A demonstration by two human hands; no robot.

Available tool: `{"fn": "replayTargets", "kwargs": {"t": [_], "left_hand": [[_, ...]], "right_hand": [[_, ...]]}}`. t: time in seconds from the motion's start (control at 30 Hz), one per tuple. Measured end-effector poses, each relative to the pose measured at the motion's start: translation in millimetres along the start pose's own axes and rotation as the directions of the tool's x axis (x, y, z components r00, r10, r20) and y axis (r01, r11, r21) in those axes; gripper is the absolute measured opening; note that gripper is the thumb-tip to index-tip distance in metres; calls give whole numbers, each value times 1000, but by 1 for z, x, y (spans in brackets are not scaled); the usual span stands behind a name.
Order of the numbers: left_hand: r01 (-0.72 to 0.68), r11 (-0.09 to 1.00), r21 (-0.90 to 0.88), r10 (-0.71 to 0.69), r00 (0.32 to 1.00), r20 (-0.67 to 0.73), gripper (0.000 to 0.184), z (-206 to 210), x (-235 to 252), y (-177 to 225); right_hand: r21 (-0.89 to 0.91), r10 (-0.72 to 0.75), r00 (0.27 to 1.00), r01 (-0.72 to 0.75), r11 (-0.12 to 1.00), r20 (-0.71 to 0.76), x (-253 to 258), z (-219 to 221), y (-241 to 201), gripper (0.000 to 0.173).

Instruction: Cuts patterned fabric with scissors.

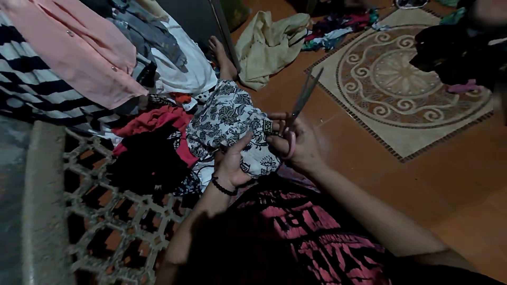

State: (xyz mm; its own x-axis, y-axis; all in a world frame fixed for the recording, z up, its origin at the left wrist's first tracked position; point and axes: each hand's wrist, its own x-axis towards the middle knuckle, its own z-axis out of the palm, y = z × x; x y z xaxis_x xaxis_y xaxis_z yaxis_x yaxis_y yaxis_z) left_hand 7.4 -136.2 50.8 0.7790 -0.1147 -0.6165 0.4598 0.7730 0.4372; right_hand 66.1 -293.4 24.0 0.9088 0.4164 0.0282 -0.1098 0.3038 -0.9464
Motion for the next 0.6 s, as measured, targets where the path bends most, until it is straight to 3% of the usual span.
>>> {"fn": "replayTargets", "kwargs": {"t": [0.1, 0.2, 0.33, 0.43, 0.5, 0.6], "left_hand": [[-107, 990, 95, 100, 992, 81, 42, 3, -9, 17], [-211, 966, 150, 199, 976, 92, 41, 6, -18, 27], [-154, 986, 58, 147, 984, 103, 41, 8, -29, 40], [-125, 992, 6, 119, 953, 278, 35, 8, -38, 46], [-211, 977, 23, 191, 923, 334, 36, 9, -45, 50], [-436, 881, 183, 399, 893, 208, 28, 16, -56, 56]], "right_hand": [[37, -156, 986, 154, 987, 53, 6, 8, -3, 57], [30, -176, 982, 175, 984, 64, 15, 13, -8, 60], [-28, -123, 989, 125, 992, 80, 23, 19, -21, 56], [-43, -122, 980, 130, 991, 157, 26, 17, -23, 53], [-66, -97, 978, 110, 992, 184, 26, 14, -19, 51], [-139, -123, 983, 142, 980, 137, 22, 5, -8, 54]]}}
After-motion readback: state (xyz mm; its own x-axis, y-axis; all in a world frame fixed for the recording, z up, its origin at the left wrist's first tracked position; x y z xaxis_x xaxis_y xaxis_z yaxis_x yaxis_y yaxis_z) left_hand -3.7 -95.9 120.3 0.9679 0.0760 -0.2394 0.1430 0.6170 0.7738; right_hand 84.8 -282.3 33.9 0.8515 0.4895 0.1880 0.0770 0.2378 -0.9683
